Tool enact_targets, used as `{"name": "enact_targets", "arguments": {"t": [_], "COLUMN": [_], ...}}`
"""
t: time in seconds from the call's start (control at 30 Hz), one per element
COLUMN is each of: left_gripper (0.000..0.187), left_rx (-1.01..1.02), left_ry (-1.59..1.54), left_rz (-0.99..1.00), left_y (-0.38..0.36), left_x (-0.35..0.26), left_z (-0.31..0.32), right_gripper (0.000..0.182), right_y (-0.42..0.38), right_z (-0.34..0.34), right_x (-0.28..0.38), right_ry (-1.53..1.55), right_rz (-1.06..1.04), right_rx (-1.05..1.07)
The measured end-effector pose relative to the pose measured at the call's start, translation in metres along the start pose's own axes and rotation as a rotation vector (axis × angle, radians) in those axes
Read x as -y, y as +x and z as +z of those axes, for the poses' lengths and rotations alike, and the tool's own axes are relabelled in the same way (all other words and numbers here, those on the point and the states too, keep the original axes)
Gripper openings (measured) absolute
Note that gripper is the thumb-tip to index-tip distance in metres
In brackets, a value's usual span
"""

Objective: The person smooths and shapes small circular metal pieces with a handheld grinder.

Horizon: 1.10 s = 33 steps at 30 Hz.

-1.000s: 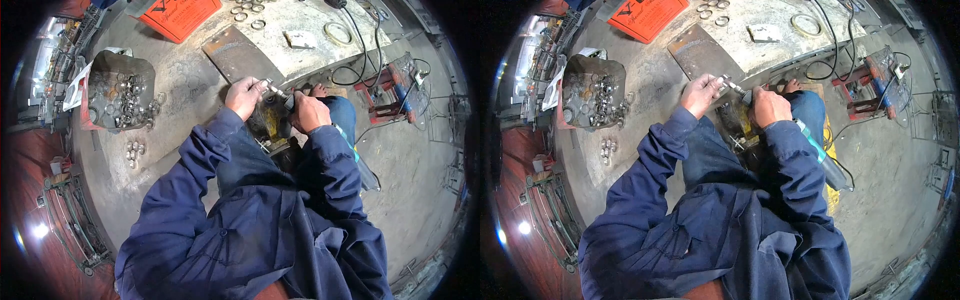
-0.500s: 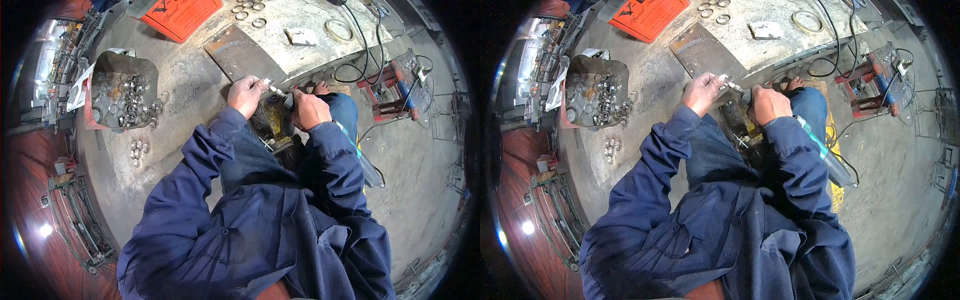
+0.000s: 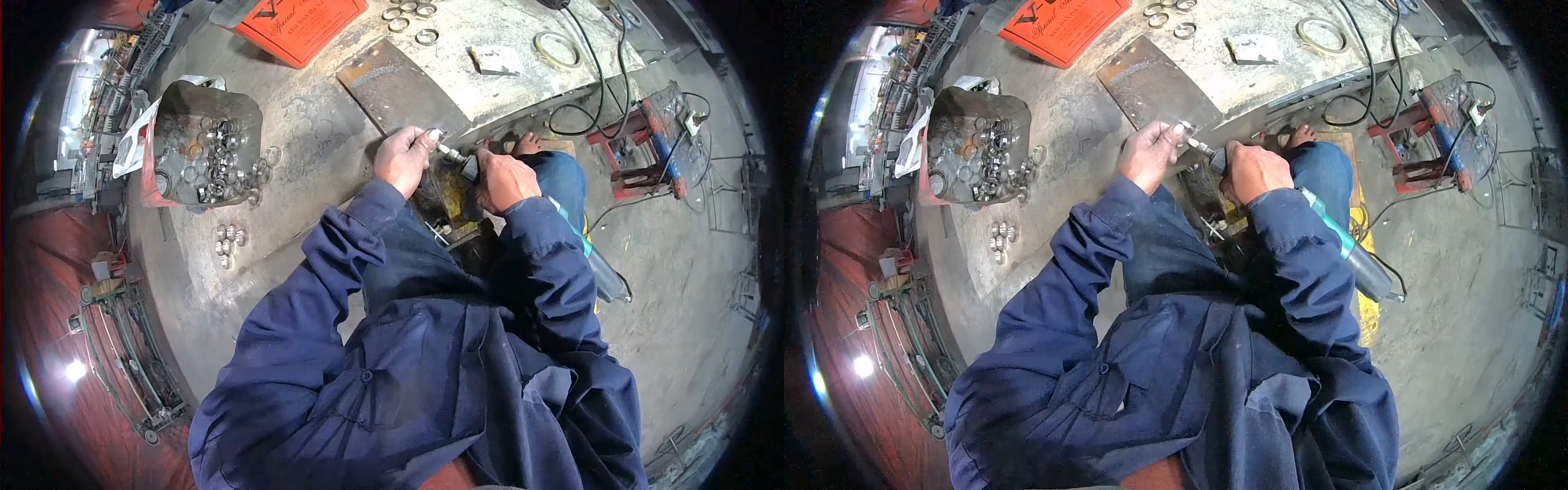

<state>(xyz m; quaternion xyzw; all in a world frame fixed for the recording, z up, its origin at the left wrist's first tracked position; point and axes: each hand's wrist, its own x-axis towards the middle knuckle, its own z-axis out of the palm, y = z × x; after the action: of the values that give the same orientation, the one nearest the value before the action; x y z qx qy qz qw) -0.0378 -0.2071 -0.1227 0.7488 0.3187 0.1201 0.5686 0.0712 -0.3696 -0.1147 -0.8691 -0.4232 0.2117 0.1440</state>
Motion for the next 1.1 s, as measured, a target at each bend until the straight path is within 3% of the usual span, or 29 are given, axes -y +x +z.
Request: {"name": "enact_targets", "arguments": {"t": [0.1,0.2,0.27,0.73,0.93,1.03,1.1], "left_gripper": [0.029,0.029,0.028,0.031,0.029,0.027,0.025], "left_rx": [-0.003,-0.021,-0.031,-0.023,0.055,0.131,0.125], "left_ry": [-0.003,0.03,0.039,0.048,0.238,0.175,0.129], "left_rz": [0.004,-0.011,-0.019,-0.087,0.032,-0.089,-0.044], "left_y": [-0.001,-0.003,-0.003,-0.003,0.01,0.016,0.016], "left_x": [0.0,-0.005,-0.003,-0.012,-0.007,-0.01,-0.014], "left_z": [0.0,0.001,0.003,0.0,-0.012,-0.016,-0.014], "right_gripper": [0.029,0.016,0.027,0.025,0.029,0.031,0.031], "right_y": [0.0,-0.001,0.002,-0.006,-0.024,-0.026,-0.028], "right_z": [0.005,0.001,0.008,-0.006,-0.023,-0.032,-0.035], "right_x": [-0.002,0.001,-0.003,-0.006,-0.024,-0.025,-0.028], "right_ry": [0.032,0.008,0.005,0.054,0.139,0.13,0.137], "right_rz": [0.007,0.024,0.031,-0.061,0.047,0.123,0.139], "right_rx": [-0.073,-0.164,-0.057,-0.041,-0.136,-0.094,-0.086]}}
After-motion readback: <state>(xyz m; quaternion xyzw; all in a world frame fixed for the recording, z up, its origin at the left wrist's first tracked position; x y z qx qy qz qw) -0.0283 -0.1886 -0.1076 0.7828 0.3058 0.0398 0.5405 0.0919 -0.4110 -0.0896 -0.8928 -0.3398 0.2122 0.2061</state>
